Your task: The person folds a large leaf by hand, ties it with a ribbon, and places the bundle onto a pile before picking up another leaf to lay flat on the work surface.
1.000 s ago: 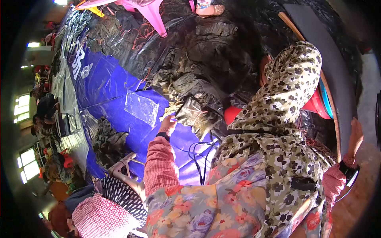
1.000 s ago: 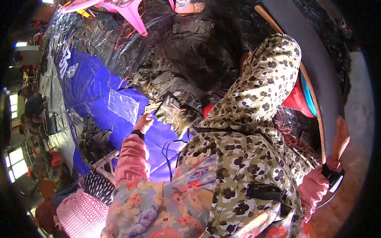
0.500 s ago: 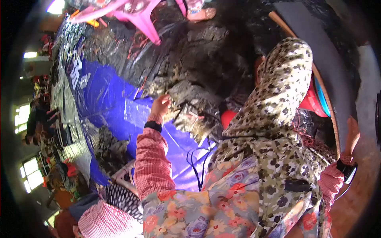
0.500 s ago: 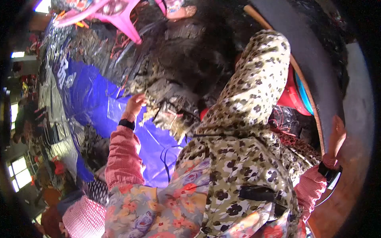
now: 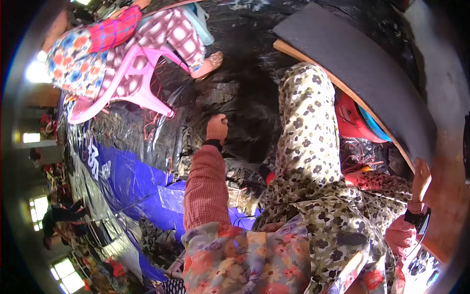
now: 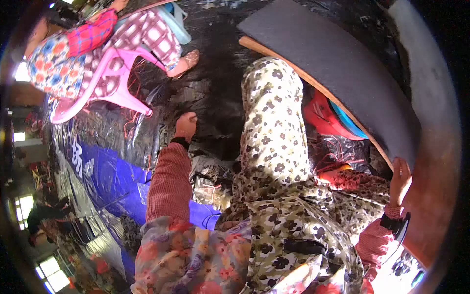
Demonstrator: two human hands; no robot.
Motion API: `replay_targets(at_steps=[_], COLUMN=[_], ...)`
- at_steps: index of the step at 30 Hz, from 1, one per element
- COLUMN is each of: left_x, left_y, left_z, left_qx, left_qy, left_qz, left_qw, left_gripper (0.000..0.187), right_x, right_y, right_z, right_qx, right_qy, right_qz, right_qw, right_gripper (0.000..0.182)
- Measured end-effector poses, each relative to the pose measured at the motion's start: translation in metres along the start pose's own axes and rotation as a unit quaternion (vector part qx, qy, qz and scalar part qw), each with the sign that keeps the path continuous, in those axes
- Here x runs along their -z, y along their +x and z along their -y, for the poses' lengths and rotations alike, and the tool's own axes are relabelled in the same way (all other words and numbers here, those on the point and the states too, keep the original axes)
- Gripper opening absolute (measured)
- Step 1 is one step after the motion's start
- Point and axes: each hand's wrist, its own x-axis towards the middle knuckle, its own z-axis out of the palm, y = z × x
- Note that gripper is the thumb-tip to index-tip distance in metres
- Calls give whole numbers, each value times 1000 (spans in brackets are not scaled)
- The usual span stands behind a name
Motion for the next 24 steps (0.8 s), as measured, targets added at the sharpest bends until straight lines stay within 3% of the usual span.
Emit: replay_targets(at_steps=[1,3,4,7,9,11,12,14,16,19,20,21,23,24], left_x=[0,-5,-6,-1,-2,-3,-4,-1,21,99,122,149,199,222], left_y=[5,21,27,28,24,26,27,33,37,47,44,43,48,48], left_z=[-9,-18,-22,-32,-30,-20,-7,33,39,6,-7,-30,-50,-75], left_qx=[-5,40,59,105,117,142,143,58,-3,59,70,114,52,69], left_qy=[-2,147,192,262,275,320,322,73,-166,-275,-373,-387,-465,-443], left_qz=[10,-27,2,78,82,229,228,137,35,4,-14,-44,-28,-88], left_qw=[1000,988,980,956,951,908,908,986,985,960,925,914,883,889], left_gripper=[26,40,51,55,45,34,34,24,18,15,17,15,15,14], right_x=[11,14,15,15,16,14,13,9,2,-11,-15,-20,-26,-30], right_y=[-2,-8,-10,-13,-14,-14,-14,-13,-10,-4,-3,-2,-1,-1], right_z=[1,6,9,17,20,23,23,21,18,17,18,19,18,18], right_qx=[-9,-7,-15,-17,-28,-23,-17,-4,9,28,36,44,15,-14], right_qy=[-8,-14,-18,14,43,41,37,32,30,48,65,83,103,116], right_qz=[2,10,13,13,18,20,23,23,25,17,12,8,21,36], right_qw=[1000,1000,1000,1000,998,999,999,999,999,998,997,996,994,992], right_gripper=[23,22,22,21,20,20,19,19,19,19,19,20,21,22])
